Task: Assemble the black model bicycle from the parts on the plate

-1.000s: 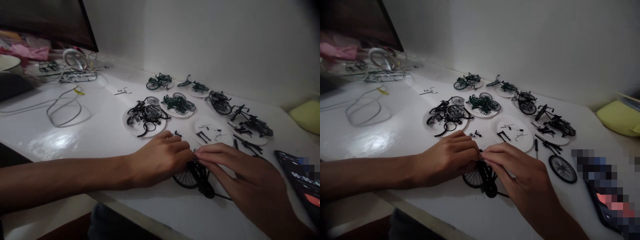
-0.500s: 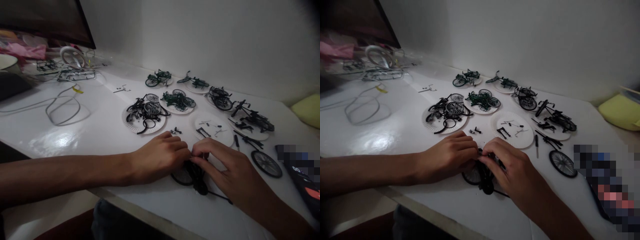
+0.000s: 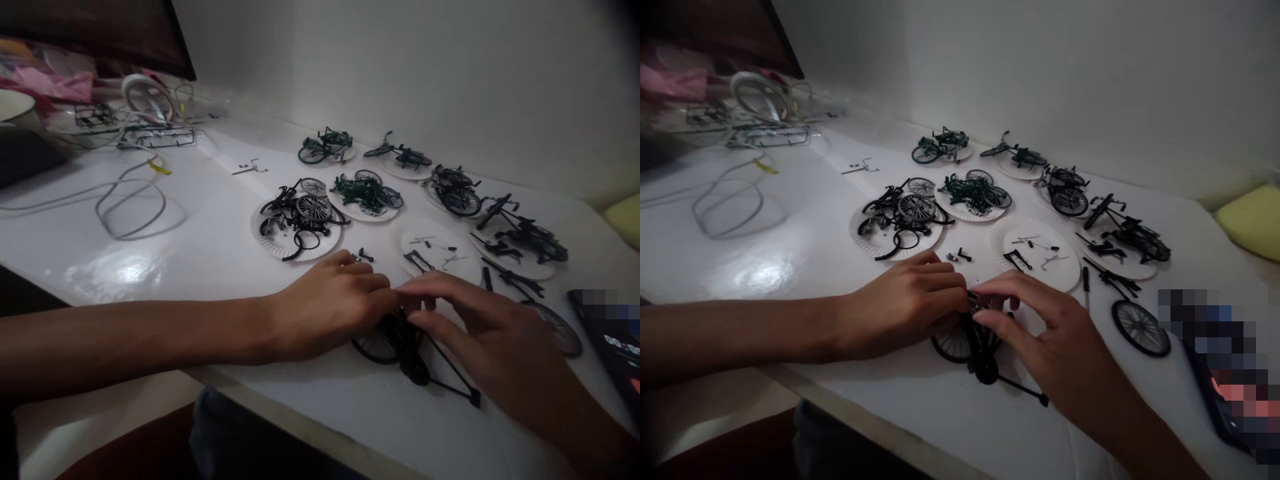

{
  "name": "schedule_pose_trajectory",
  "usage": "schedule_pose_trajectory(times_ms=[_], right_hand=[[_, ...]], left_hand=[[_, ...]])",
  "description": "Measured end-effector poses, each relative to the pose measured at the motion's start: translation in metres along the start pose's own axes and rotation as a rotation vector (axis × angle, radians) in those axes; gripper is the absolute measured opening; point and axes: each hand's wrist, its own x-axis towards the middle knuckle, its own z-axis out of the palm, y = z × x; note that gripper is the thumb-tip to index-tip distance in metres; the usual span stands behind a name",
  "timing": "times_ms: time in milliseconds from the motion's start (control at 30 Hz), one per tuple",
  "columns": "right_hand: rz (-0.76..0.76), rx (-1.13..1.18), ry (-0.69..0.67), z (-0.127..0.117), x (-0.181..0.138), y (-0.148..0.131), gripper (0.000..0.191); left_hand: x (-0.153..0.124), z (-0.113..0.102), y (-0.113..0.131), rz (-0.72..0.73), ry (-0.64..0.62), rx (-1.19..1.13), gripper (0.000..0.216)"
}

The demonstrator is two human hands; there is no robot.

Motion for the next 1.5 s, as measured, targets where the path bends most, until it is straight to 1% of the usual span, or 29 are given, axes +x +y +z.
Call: schedule_pose_trajectory(times_ms=[100,200,300,433,500,567,700,833,967,1133,1200,1300,1400,1500], right_hand=[[0.090,0.041,0.032,-0.005,-0.001,0.001,0.014],[0.124,0.115,0.035,-0.005,-0.001,0.002,0.009],[0.155,0.178,0.033,-0.002,-0.001,0.003,0.002],[0.172,0.260,0.018,0.003,0.001,0.000,0.007],[0.181,0.283,0.019,0.003,0.003,-0.003,0.006],[0.192,0.293,0.016,0.003,0.004,-0.005,0.003],[0.224,0.345,-0.010,0.000,0.005,-0.007,0.007],[0.218,0.425,-0.032,0.000,0.003,-0.007,0.012],[0.203,0.452,-0.034,0.002,0.002,-0.006,0.015],[0.245,0.483,-0.041,0.004,0.001,-0.005,0.022],[0.257,0.462,-0.035,0.004,0.000,-0.007,0.023],[0.256,0.412,-0.029,0.002,0.002,-0.012,0.020],[0.253,0.377,-0.018,0.000,0.003,-0.015,0.017],[0.256,0.342,-0.008,0.001,0.004,-0.013,0.015]], left_hand=[[0.002,-0.007,0.000,-0.068,0.030,-0.077,0.013],[0.003,-0.012,0.001,-0.106,0.046,-0.179,0.009],[0.003,-0.014,0.002,-0.100,0.040,-0.242,0.007],[0.002,-0.013,0.004,-0.092,0.025,-0.274,0.007],[0.002,-0.013,0.005,-0.106,0.024,-0.296,0.006],[0.002,-0.013,0.004,-0.127,0.027,-0.338,0.007],[0.003,-0.017,0.004,-0.177,0.031,-0.455,0.011],[0.005,-0.022,0.005,-0.196,-0.009,-0.533,0.010],[0.005,-0.026,0.006,-0.179,-0.033,-0.556,0.007],[0.006,-0.027,0.005,-0.208,-0.061,-0.577,0.006],[0.007,-0.027,0.004,-0.230,-0.060,-0.581,0.007],[0.007,-0.028,0.003,-0.239,-0.037,-0.561,0.008],[0.007,-0.027,0.002,-0.207,-0.016,-0.516,0.008],[0.007,-0.023,0.000,-0.127,0.000,-0.452,0.006]])
